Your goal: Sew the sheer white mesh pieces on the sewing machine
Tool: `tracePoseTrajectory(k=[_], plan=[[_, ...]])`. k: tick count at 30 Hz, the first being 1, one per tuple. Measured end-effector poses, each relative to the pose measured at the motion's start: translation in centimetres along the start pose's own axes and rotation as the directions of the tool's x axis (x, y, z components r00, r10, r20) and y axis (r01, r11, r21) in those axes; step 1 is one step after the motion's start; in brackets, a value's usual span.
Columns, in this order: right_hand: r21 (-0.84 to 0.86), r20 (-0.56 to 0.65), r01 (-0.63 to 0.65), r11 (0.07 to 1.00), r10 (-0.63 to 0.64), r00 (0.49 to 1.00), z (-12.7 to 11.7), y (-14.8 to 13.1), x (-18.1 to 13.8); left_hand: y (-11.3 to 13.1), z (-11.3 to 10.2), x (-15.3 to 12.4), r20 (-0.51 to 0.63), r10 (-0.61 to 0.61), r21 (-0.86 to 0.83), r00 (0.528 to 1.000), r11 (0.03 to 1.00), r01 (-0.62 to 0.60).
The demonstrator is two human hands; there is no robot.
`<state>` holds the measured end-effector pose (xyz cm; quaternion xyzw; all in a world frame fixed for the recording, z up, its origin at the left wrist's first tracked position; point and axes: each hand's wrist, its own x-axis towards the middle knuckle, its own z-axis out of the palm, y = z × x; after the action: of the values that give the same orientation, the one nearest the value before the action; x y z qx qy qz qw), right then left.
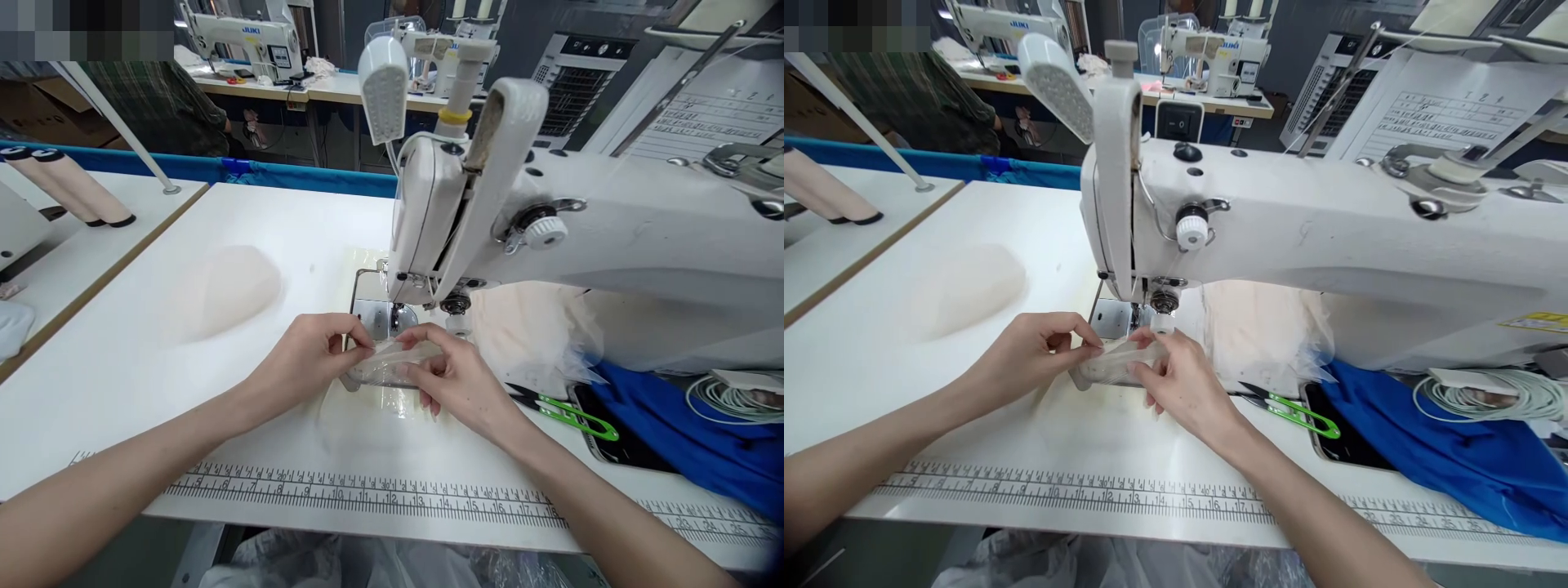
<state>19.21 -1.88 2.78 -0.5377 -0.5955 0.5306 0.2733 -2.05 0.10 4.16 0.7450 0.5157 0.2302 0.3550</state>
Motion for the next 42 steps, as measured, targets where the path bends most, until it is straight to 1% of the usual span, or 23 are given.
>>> tracePoseTrajectory(k=[2, 3, 6, 8, 10, 13, 16, 19, 23, 24, 26, 28, 30, 32, 34, 36, 42], plan=[[0.051, -0.028, 0.001, 0.999, 0.000, 1.000, 0.2, -0.2, -0.1, 0.3, -0.1, -0.1, 0.045, -0.064, -0.116, 0.997, 0.991, 0.069], [0.087, -0.011, -0.003, 0.996, 0.004, 1.000, 0.4, -0.3, -0.1, 0.4, -0.1, -0.1, 0.075, -0.079, -0.174, 0.994, 0.980, 0.091], [0.150, 0.057, -0.005, 0.989, -0.004, 0.998, 0.6, -0.2, 0.0, 0.4, -0.2, 0.0, 0.147, -0.047, -0.323, 0.988, 0.942, 0.093], [0.128, 0.045, 0.008, 0.992, -0.013, 0.999, 0.7, 0.0, 0.1, 0.3, -0.2, 0.1, 0.177, 0.003, -0.350, 0.984, 0.935, 0.060], [0.073, 0.003, 0.045, 0.996, -0.046, 0.999, 0.6, 0.1, 0.1, 0.1, -0.1, 0.1, 0.182, 0.054, -0.297, 0.982, 0.955, 0.002], [-0.043, -0.058, 0.144, 0.989, -0.146, 0.988, 0.6, 0.1, -0.1, 0.0, 0.4, 0.0, 0.124, 0.125, -0.136, 0.984, 0.985, -0.108], [-0.171, -0.074, 0.231, 0.958, -0.246, 0.966, 0.7, 0.0, -0.3, 0.2, 0.8, -0.3, 0.086, 0.181, -0.023, 0.980, 0.984, -0.179], [-0.239, -0.071, 0.316, 0.918, -0.341, 0.937, 0.7, 0.0, -0.5, 0.3, 0.9, -0.5, 0.104, 0.207, 0.020, 0.973, 0.978, -0.210], [-0.284, -0.060, 0.394, 0.874, -0.426, 0.903, 0.9, 0.1, -0.6, 0.3, 0.9, -0.6, 0.152, 0.231, -0.007, 0.961, 0.972, -0.233], [-0.288, -0.054, 0.397, 0.871, -0.429, 0.902, 0.9, 0.1, -0.7, 0.3, 1.0, -0.6, 0.147, 0.247, -0.005, 0.958, 0.969, -0.248], [-0.300, -0.057, 0.382, 0.874, -0.416, 0.907, 0.9, 0.1, -0.7, 0.1, 1.3, -0.8, 0.084, 0.304, 0.046, 0.949, 0.950, -0.309], [-0.318, -0.075, 0.358, 0.878, -0.400, 0.914, 0.9, 0.2, -0.8, -0.2, 1.6, -0.9, -0.009, 0.399, 0.147, 0.917, 0.907, -0.393], [-0.331, -0.084, 0.357, 0.873, -0.404, 0.911, 0.9, 0.3, -0.8, -0.5, 1.8, -1.0, -0.086, 0.504, 0.254, 0.860, 0.845, -0.470], [-0.346, -0.067, 0.376, 0.859, -0.423, 0.904, 0.8, 0.4, -0.9, -0.7, 2.0, -1.0, -0.126, 0.586, 0.339, 0.800, 0.784, -0.520], [-0.366, -0.042, 0.397, 0.842, -0.441, 0.896, 0.8, 0.5, -0.9, -0.8, 2.0, -1.0, -0.144, 0.640, 0.404, 0.755, 0.734, -0.546], [-0.387, -0.019, 0.417, 0.823, -0.459, 0.888, 0.7, 0.6, -1.0, -0.9, 2.0, -0.9, -0.151, 0.663, 0.434, 0.734, 0.711, -0.553], [-0.448, 0.046, 0.478, 0.756, -0.515, 0.856, 0.8, 0.8, -1.0, -0.6, 2.0, -0.8, -0.152, 0.699, 0.496, 0.699, 0.666, -0.558]])
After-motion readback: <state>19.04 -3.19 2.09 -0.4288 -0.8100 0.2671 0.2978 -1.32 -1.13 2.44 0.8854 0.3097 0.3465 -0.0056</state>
